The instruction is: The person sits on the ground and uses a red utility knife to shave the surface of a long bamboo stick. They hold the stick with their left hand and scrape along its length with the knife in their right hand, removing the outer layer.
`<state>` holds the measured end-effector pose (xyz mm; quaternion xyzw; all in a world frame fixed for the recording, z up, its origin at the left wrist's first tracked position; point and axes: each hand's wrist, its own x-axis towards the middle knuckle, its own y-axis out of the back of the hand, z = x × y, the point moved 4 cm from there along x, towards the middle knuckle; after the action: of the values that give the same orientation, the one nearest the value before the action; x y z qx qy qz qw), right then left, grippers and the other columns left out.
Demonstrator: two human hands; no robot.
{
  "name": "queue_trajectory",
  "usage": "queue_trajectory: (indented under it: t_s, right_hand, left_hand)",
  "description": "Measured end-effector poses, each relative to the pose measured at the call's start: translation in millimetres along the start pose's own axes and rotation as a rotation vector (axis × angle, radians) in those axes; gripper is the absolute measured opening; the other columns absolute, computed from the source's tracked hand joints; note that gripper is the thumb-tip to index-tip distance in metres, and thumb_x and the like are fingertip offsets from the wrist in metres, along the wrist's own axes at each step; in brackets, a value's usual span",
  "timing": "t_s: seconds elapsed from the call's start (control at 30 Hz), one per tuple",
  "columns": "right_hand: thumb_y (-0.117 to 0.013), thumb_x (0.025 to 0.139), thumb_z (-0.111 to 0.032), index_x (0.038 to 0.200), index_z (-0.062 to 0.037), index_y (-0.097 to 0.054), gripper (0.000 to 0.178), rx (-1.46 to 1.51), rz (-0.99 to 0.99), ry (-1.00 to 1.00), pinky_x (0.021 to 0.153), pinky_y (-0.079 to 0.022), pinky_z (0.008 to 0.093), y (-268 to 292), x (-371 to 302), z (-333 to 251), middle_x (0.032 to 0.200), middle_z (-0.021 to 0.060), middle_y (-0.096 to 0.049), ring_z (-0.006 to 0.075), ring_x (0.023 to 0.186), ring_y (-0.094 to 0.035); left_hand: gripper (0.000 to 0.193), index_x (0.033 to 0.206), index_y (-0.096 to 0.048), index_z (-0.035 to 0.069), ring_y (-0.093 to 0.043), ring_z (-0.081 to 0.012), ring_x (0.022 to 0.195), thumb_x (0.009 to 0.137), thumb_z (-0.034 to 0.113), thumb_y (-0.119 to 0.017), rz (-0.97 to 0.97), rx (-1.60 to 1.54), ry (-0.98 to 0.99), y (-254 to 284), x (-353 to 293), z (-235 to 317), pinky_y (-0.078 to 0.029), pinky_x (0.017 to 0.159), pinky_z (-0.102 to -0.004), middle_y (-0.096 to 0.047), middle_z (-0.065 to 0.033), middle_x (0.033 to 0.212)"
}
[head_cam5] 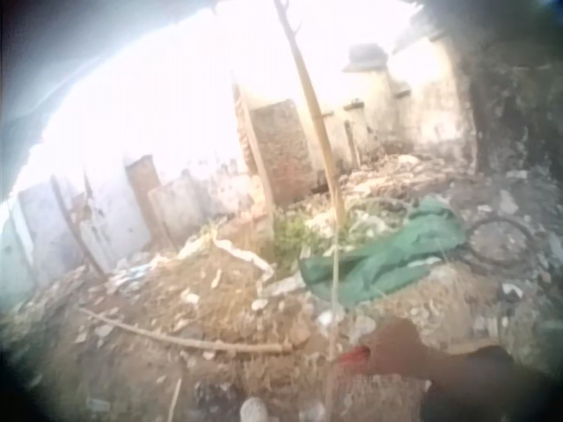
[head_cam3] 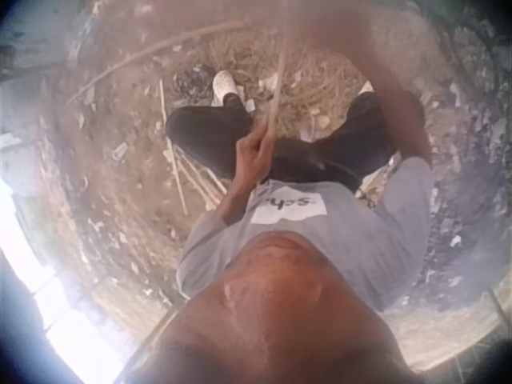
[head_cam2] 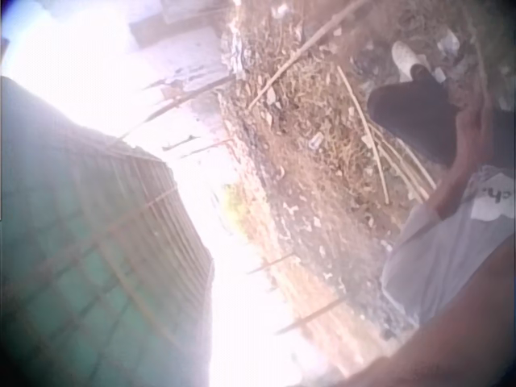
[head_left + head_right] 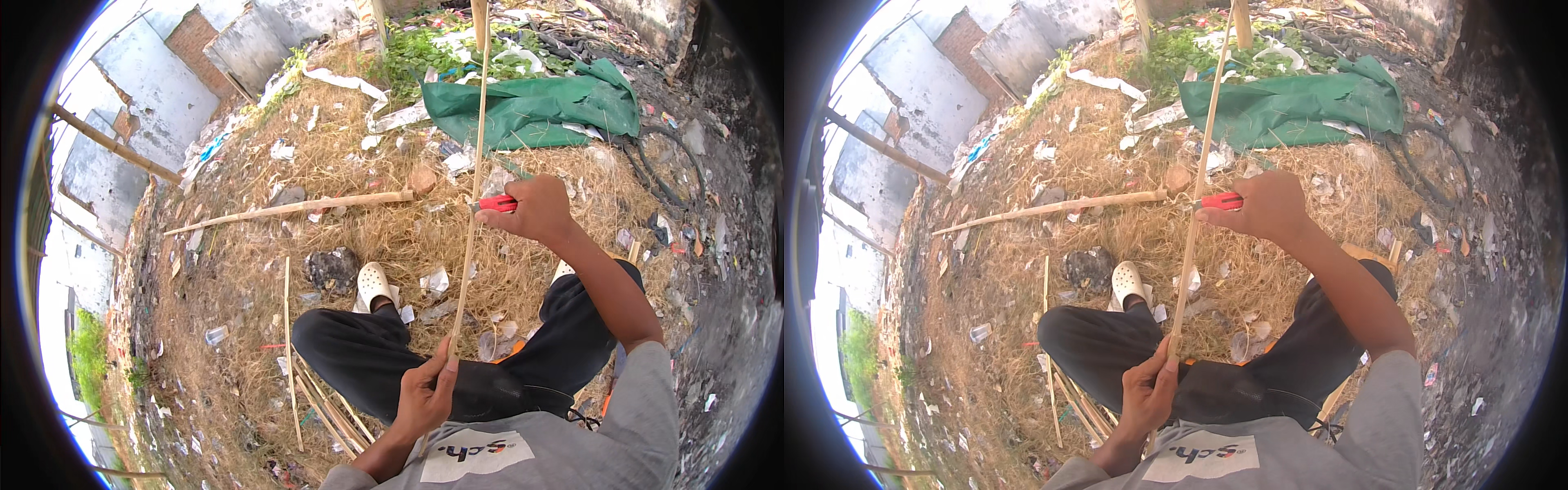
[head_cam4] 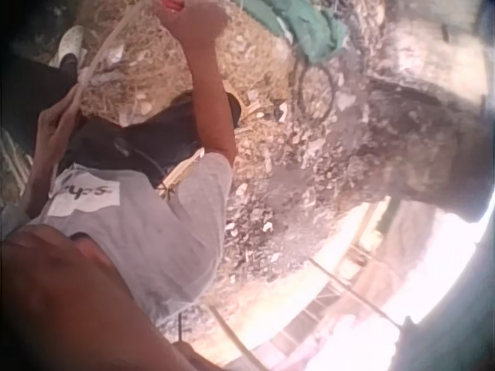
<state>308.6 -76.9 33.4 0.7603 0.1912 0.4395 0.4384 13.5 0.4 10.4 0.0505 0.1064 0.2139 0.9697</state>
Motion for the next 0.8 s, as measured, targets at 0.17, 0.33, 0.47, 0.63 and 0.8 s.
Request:
queue_trajectory:
  t_s: [0.17, 0.33, 0.47, 0.63, 0.8]
  right_hand:
    - [-0.064, 0.071, -0.072, 0.053, -0.0076, -0.058, 0.067, -0.049, 0.014, -0.126, 0.044, -0.04, 0.0415, 4.3, 5.2, 20.5, 0.045, 0.0108, -0.047, 0.0316, 0.044, -0.052]
    - [-0.064, 0.069, -0.075, 0.053, -0.0081, -0.061, 0.069, -0.113, 0.068, -0.089, 0.045, -0.043, 0.0396, 8.3, 13.3, 28.5, 0.047, 0.0094, -0.052, 0.0287, 0.046, -0.056]
    - [-0.061, 0.074, -0.072, 0.057, -0.007, -0.061, 0.067, -0.158, 0.07, -0.185, 0.047, -0.042, 0.043, 10.2, 24.5, 55.6, 0.048, 0.0134, -0.051, 0.0334, 0.047, -0.054]
    - [-0.058, 0.076, -0.075, 0.057, -0.0083, -0.063, 0.069, -0.186, 0.079, -0.286, 0.049, -0.044, 0.041, 16.4, 29.4, 84.1, 0.05, 0.0114, -0.054, 0.0308, 0.05, -0.058]
    - [-0.053, 0.078, -0.076, 0.059, -0.0073, -0.064, 0.072, -0.212, 0.081, -0.332, 0.049, -0.044, 0.0408, 19.2, 35.9, 110.0, 0.052, 0.0119, -0.055, 0.031, 0.051, -0.058]
  left_hand:
    - [0.039, 0.133, -0.049, -0.008, -0.038, -0.0012, 0.064, 0.099, 0.009, -0.053, -0.038, -0.062, 0.037, 2.8, -19.9, -10.1, -0.033, 0.055, -0.0177, -0.045, 0.0059, 0.069]
    - [0.039, 0.133, -0.049, -0.008, -0.039, -0.0011, 0.063, 0.098, 0.007, -0.054, -0.061, 0.017, 0.063, 7.8, -33.6, -6.6, -0.033, 0.054, -0.0185, -0.046, 0.0052, 0.068]
    - [0.039, 0.133, -0.05, -0.007, -0.041, -0.0016, 0.061, 0.097, 0.006, -0.054, -0.109, 0.079, 0.002, 13.0, -48.5, -6.4, -0.035, 0.053, -0.0192, -0.049, 0.0042, 0.067]
    - [0.038, 0.133, -0.051, -0.007, -0.041, -0.0018, 0.058, 0.096, 0.005, -0.052, -0.143, 0.077, 0.008, 17.2, -62.4, -18.0, -0.035, 0.053, -0.0196, -0.048, 0.0041, 0.064]
    - [0.039, 0.132, -0.052, -0.008, -0.043, -0.0021, 0.058, 0.096, 0.007, -0.054, -0.177, 0.11, -0.007, 25.8, -74.1, -22.8, -0.036, 0.052, -0.0198, -0.05, 0.0028, 0.063]
